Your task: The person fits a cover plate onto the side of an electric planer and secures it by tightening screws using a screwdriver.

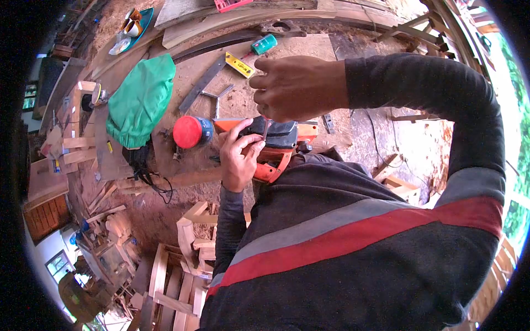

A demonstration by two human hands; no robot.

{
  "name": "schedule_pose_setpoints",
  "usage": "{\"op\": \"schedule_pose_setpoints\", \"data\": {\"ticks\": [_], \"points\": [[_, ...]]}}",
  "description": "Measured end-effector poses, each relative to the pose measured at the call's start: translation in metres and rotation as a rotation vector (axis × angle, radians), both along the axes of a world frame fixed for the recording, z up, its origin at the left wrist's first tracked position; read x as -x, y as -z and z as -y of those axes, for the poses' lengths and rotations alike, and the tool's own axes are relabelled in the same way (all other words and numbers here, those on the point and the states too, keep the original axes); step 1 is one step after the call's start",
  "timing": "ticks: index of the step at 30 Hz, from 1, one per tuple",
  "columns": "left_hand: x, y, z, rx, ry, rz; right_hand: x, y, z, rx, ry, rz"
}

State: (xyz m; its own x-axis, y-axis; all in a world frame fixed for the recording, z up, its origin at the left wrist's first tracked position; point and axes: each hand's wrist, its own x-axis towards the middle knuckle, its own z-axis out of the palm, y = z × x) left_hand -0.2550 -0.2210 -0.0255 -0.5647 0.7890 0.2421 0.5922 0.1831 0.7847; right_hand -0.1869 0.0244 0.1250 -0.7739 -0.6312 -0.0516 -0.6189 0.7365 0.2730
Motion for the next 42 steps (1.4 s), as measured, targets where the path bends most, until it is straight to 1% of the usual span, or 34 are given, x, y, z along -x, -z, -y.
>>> {"op": "schedule_pose_setpoints", "data": {"ticks": [4,10,13,15,16,20,22,25,26,28,29,30,32,33,35,37,39,41,42], "points": [[0.0,-0.001,0.0,0.0,-0.002,-0.004,-0.001,0.0,0.001,0.017,0.008,0.003],[0.0,0.001,0.0,-0.007,0.005,0.034,-0.002,0.002,0.004,-0.034,-0.051,-0.082],[0.001,0.0,0.001,0.002,0.013,0.012,-0.003,0.001,-0.001,-0.061,-0.045,-0.047],[0.001,-0.001,0.001,0.01,0.015,-0.004,-0.005,0.003,-0.005,-0.061,0.017,0.041],[0.0,-0.004,0.0,0.009,0.015,-0.019,-0.007,0.004,-0.008,-0.06,0.014,0.04],[0.001,-0.002,0.0,-0.004,0.018,-0.021,-0.015,0.005,-0.014,0.021,0.037,0.084],[0.002,-0.003,0.0,0.009,0.026,-0.037,-0.016,-0.004,-0.012,0.051,0.047,0.114],[0.004,-0.002,0.0,0.011,0.043,-0.029,-0.007,-0.011,-0.007,-0.033,-0.132,0.112],[0.003,-0.001,0.0,0.002,0.042,-0.006,-0.002,-0.01,-0.009,-0.031,-0.121,0.111],[0.002,0.003,0.001,0.001,0.043,0.038,0.009,-0.011,-0.01,0.155,-0.264,-0.09],[0.001,0.003,0.002,0.017,0.033,0.026,0.009,-0.015,-0.01,0.166,-0.196,-0.007],[0.001,0.003,0.003,0.033,0.02,0.014,0.009,-0.019,-0.012,0.167,-0.195,-0.007],[0.001,0.004,0.002,0.025,0.022,0.017,0.01,-0.029,-0.013,0.329,-0.051,0.244],[0.001,0.005,0.001,0.015,0.026,0.021,0.009,-0.031,-0.015,0.329,-0.052,0.245],[0.002,0.004,0.002,0.028,0.029,0.023,0.008,-0.034,-0.017,0.326,0.079,0.406],[0.002,0.002,0.003,0.041,0.036,0.025,0.007,-0.025,-0.026,0.375,0.072,0.404],[0.003,-0.001,0.002,0.073,0.048,-0.055,0.006,-0.017,-0.032,0.424,0.067,0.4],[0.003,0.001,0.002,0.056,0.047,-0.005,0.004,-0.011,-0.036,0.457,0.213,0.487],[0.004,0.003,0.002,0.037,0.045,0.044,0.003,-0.009,-0.036,0.459,0.218,0.484]]}}
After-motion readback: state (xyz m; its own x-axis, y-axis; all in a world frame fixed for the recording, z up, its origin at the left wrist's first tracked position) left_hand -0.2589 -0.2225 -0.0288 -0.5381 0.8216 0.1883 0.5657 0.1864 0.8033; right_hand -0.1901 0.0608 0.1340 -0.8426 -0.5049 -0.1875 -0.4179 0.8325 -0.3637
